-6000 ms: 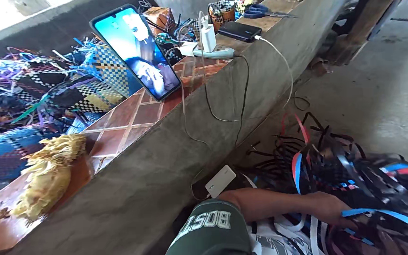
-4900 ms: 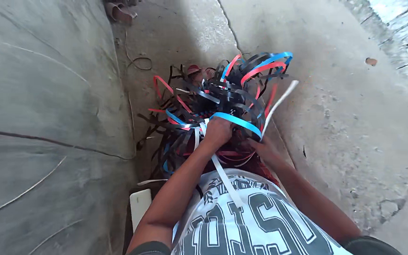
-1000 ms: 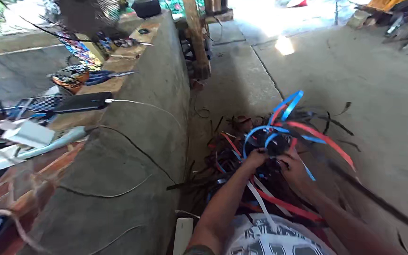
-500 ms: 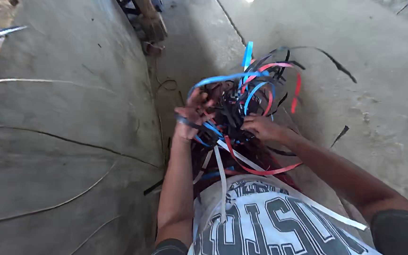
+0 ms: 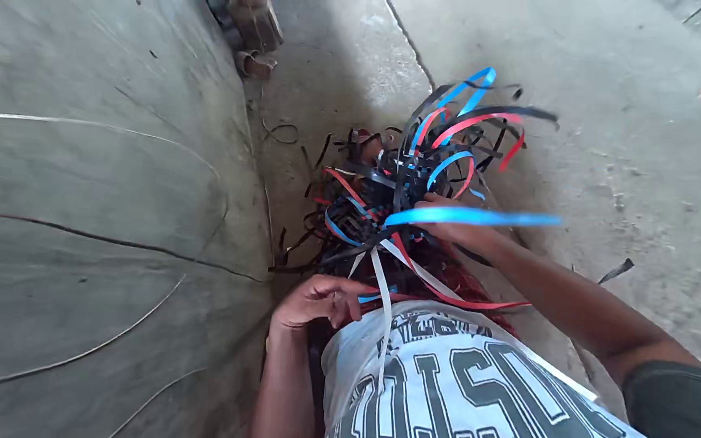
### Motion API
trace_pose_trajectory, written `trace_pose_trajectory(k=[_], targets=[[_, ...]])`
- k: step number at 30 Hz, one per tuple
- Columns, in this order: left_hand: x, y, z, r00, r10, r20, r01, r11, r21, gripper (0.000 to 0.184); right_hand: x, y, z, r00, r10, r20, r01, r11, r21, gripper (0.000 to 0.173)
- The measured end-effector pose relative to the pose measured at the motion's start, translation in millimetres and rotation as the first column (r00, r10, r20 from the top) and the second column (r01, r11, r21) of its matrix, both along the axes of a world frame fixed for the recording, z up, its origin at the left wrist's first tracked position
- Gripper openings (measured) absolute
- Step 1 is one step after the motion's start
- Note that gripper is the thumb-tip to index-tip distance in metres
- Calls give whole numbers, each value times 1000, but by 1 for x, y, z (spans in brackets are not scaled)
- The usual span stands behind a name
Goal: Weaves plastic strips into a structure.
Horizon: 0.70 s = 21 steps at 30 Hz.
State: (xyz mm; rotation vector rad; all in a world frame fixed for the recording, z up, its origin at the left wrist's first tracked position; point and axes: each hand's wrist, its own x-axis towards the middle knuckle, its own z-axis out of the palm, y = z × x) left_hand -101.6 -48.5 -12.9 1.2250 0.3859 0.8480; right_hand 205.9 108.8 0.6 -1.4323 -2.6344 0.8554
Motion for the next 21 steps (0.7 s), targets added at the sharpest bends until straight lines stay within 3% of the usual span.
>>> trace_pose_trajectory(k=[2,3,5,6,7,9,12,16,19,21], targets=[[10,9,11,948,216,234,-213,976,-38,52,-6,-2,6,999,-22,39,23,999,-42,30],[11,18,15,879,424,219,-413,906,-94,53,-10,-4,12,998,-27,62,32,996,-83,36],[13,46,13,661,750,-17,-746,656,-115,44,-16,-6,14,996,-3,90,14,993,-119,43],[12,61,7,587,788,-188,-806,591,-39,42,-20,-8,15,996,23,91,-11,991,-136,43],[12,75,0,535,760,-370,-800,596,67,40,-24,-11,19,993,61,97,-47,988,-147,40],[18,97,-8,475,614,-631,-672,716,190,34,-32,-17,25,987,113,112,-96,985,-146,39],[36,122,-6,569,457,-684,-506,850,147,28,-46,-25,28,976,176,129,-172,984,-46,41],[45,145,7,826,366,-429,-360,928,99,37,-68,-34,36,942,293,164,-299,954,13,37],[48,151,26,887,394,-242,-393,918,56,33,-77,-41,32,928,356,108,-369,918,144,35],[52,152,47,889,391,-240,-379,921,96,30,-86,-44,35,914,385,124,-400,906,137,34]])
